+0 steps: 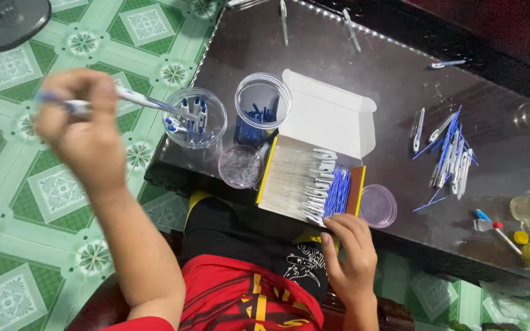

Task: Assembling ballpoint pens by inserting ink refills into barrels and attaching caps.

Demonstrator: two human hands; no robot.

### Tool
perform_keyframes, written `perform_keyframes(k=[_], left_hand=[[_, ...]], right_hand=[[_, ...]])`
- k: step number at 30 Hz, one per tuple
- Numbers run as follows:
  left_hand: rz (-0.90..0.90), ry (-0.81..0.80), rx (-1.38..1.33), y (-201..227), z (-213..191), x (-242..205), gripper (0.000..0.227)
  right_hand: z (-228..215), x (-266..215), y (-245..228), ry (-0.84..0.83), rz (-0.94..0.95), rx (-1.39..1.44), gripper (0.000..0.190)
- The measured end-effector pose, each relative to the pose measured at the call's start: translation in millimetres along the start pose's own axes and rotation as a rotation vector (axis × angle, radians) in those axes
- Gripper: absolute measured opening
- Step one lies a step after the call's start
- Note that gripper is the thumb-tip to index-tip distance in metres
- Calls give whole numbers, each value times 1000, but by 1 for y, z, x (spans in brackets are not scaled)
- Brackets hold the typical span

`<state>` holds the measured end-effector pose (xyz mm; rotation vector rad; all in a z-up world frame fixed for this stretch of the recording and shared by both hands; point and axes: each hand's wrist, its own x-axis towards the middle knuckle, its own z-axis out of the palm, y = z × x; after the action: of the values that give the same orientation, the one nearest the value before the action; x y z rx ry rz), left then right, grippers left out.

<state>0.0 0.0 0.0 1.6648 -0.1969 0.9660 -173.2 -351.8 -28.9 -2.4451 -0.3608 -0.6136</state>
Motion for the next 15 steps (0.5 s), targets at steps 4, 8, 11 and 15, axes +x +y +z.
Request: perform_keyframes(k=[4, 8, 11, 15], left_hand=[[15, -118, 193, -38, 23, -12, 18], [-230, -172, 135, -45, 33, -25, 10], [-335, -139, 90, -39, 31, -28, 19], [-341, -268, 11, 17, 17, -31, 31]], right_hand=[[12, -9, 10, 23, 37, -2, 19], [20, -13, 14, 54, 133, 15, 19], [24, -7, 12, 70, 174, 57, 19], [27, 12, -3, 89, 225, 187, 22]])
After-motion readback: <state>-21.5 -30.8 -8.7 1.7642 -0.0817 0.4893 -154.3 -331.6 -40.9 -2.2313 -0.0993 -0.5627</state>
